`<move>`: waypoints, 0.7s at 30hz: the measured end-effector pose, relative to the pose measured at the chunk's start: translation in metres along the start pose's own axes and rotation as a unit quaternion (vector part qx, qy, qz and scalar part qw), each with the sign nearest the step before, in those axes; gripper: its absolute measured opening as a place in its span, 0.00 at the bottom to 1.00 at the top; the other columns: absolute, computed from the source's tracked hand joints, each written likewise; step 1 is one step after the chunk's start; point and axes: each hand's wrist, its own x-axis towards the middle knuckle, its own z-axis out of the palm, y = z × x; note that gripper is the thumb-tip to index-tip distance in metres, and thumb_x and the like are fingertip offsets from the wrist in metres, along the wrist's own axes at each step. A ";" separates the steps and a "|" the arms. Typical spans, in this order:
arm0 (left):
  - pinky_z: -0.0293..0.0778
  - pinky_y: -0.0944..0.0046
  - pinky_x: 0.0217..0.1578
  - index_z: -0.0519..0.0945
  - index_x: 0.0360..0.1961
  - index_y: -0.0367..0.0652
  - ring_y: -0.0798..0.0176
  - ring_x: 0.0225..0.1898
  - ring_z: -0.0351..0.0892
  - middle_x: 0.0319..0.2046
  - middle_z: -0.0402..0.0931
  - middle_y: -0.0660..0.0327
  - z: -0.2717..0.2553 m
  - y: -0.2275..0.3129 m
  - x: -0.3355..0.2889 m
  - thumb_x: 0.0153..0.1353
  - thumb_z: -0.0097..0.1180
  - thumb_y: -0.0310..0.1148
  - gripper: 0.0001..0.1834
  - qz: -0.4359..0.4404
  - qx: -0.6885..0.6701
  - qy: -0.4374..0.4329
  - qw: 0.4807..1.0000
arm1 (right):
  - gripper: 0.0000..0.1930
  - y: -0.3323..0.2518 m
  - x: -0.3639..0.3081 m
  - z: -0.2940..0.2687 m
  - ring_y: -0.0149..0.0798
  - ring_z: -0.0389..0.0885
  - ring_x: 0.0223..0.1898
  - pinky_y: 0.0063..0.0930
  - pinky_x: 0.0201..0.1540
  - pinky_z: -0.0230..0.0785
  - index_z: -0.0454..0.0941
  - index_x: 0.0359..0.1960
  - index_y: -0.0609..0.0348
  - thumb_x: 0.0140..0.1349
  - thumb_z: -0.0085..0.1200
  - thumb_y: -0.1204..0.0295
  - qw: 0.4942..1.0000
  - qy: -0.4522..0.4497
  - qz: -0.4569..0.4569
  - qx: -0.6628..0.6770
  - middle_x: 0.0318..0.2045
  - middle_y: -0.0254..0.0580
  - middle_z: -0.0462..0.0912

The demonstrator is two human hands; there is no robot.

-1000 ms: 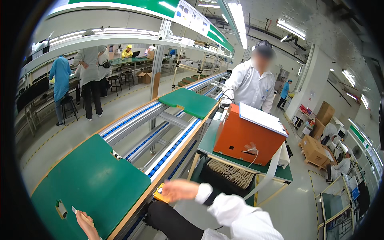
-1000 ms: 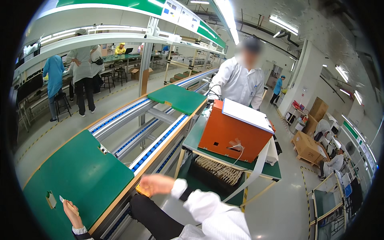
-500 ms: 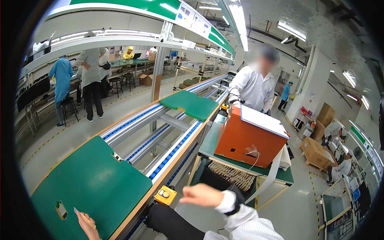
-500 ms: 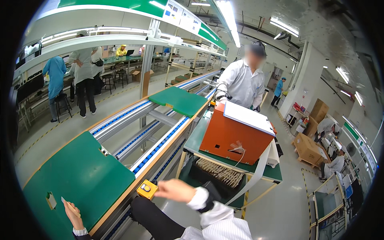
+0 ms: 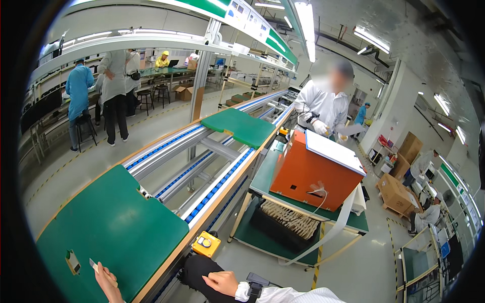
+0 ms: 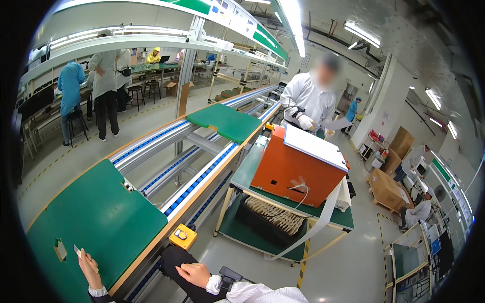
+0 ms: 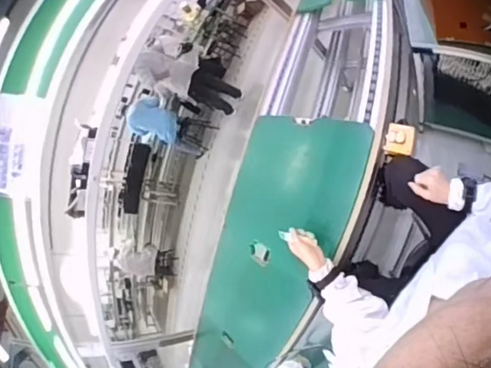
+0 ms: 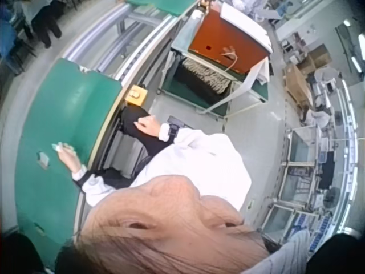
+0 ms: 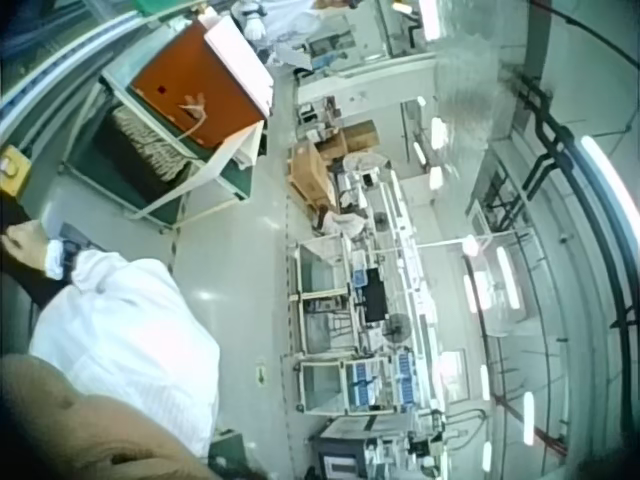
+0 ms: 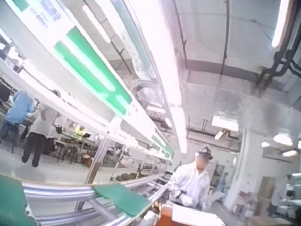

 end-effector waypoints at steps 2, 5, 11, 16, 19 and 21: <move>0.51 0.77 0.11 0.62 0.25 0.50 0.78 0.11 0.55 0.15 0.58 0.70 -0.006 -0.005 0.007 0.58 0.46 0.41 0.11 -0.019 -0.013 0.010 1.000 | 0.16 0.001 0.001 0.001 0.43 0.69 0.13 0.32 0.14 0.59 0.61 0.11 0.58 0.52 0.51 0.68 1.000 0.006 -0.002 0.002 0.09 0.41 0.66; 0.51 0.77 0.11 0.62 0.24 0.49 0.78 0.11 0.56 0.15 0.58 0.70 -0.006 -0.005 0.005 0.58 0.46 0.41 0.11 -0.027 -0.009 -0.004 1.000 | 0.16 0.001 -0.001 0.000 0.42 0.68 0.12 0.31 0.14 0.58 0.61 0.11 0.58 0.51 0.52 0.69 1.000 0.012 -0.003 0.002 0.09 0.41 0.65; 0.51 0.77 0.10 0.64 0.24 0.48 0.78 0.10 0.55 0.15 0.59 0.71 0.001 0.008 -0.004 0.58 0.46 0.40 0.10 -0.018 -0.002 -0.009 1.000 | 0.16 0.004 0.000 0.002 0.42 0.68 0.12 0.30 0.13 0.58 0.61 0.11 0.58 0.51 0.52 0.70 1.000 0.014 -0.005 0.012 0.09 0.40 0.65; 0.52 0.77 0.10 0.64 0.25 0.47 0.78 0.10 0.55 0.15 0.59 0.71 -0.002 0.005 0.000 0.58 0.47 0.39 0.10 -0.020 0.015 -0.018 1.000 | 0.16 0.003 0.000 0.002 0.41 0.68 0.12 0.30 0.13 0.58 0.61 0.10 0.57 0.51 0.52 0.70 1.000 0.013 0.001 0.003 0.09 0.40 0.65; 0.51 0.78 0.09 0.64 0.26 0.46 0.78 0.10 0.55 0.15 0.59 0.70 -0.008 -0.007 0.008 0.57 0.47 0.39 0.10 -0.008 0.044 -0.032 0.998 | 0.16 0.001 0.002 0.002 0.41 0.67 0.11 0.29 0.12 0.57 0.61 0.10 0.57 0.51 0.52 0.69 1.000 0.019 0.002 0.021 0.09 0.40 0.65; 0.51 0.78 0.09 0.64 0.26 0.46 0.78 0.10 0.55 0.16 0.59 0.70 -0.013 -0.014 0.014 0.57 0.47 0.40 0.10 0.006 0.064 -0.038 0.997 | 0.17 0.004 -0.001 0.003 0.41 0.67 0.11 0.29 0.12 0.57 0.61 0.10 0.57 0.51 0.52 0.69 1.000 0.016 0.011 0.013 0.08 0.40 0.64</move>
